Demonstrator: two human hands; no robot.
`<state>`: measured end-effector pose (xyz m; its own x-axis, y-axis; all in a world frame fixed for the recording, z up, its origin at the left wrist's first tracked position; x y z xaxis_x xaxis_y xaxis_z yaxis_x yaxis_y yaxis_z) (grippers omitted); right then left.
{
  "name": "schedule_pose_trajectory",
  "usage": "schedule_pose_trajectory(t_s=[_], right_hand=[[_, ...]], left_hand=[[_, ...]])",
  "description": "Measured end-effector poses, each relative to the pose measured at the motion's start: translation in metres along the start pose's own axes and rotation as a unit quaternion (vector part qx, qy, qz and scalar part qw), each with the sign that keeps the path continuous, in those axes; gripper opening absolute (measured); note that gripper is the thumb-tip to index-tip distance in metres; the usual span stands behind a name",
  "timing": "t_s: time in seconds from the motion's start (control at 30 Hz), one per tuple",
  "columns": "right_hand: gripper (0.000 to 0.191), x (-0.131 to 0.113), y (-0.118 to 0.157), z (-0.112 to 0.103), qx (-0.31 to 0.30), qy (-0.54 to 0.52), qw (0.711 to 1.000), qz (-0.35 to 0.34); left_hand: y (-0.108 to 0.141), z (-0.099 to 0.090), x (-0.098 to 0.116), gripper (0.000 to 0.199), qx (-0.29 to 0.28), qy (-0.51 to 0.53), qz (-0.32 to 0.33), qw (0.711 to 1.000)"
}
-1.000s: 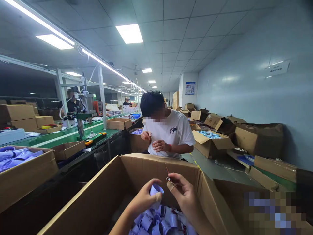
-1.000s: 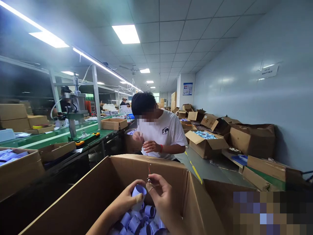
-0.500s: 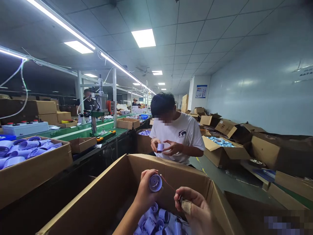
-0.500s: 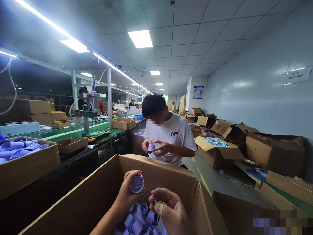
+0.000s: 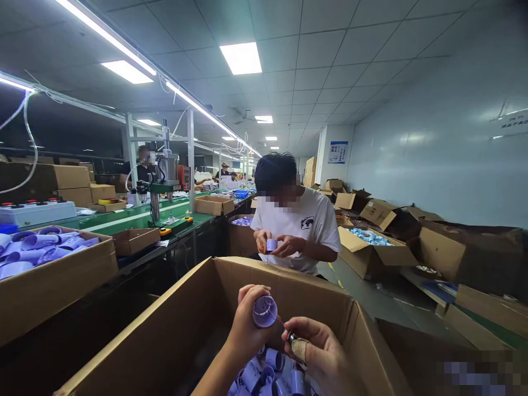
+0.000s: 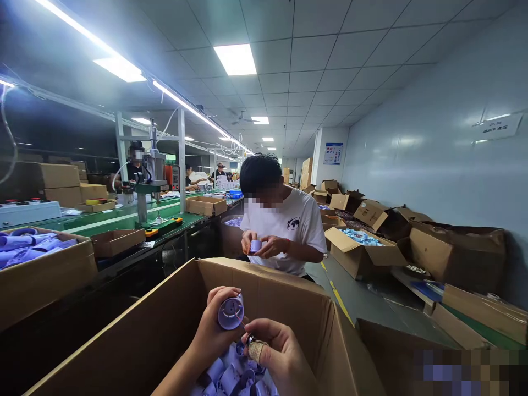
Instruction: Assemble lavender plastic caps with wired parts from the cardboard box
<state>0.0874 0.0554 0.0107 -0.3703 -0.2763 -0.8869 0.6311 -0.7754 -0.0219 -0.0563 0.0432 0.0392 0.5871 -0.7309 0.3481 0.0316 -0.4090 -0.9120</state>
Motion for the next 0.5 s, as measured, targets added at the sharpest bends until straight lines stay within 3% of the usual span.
schedule_pose_trajectory(t_s=[0.2, 0.33, 0.43, 0.5], right_hand=[[0.032, 0.001, -0.004, -0.003, 0.022, 0.012, 1.0, 0.0], [0.035, -0.001, -0.008, -0.006, 0.059, 0.084, 0.994, -0.034], [0.034, -0.002, -0.006, -0.006, 0.113, 0.183, 0.973, -0.083], [0.028, -0.005, -0.002, -0.007, 0.187, 0.253, 0.94, -0.135]], left_hand=[[0.0, 0.001, 0.005, 0.042, -0.017, -0.01, 0.024, 1.0], [0.002, 0.007, 0.007, 0.036, -0.062, -0.061, 0.039, 0.995], [0.006, 0.015, 0.008, 0.034, -0.098, -0.117, 0.044, 0.987], [0.008, 0.019, 0.01, 0.036, -0.109, -0.129, 0.05, 0.984]])
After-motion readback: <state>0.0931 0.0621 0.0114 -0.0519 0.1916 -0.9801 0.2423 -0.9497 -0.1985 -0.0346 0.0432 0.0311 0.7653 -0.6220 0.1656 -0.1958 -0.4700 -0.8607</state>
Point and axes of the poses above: each hand's wrist, its own y-axis away from the middle knuckle, its own z-axis out of the palm, x = y × z, the point moved 6 cm from there along -y, towards the middle knuckle, and after that the axes turned 10 degrees about z, right-handed, at the moved point
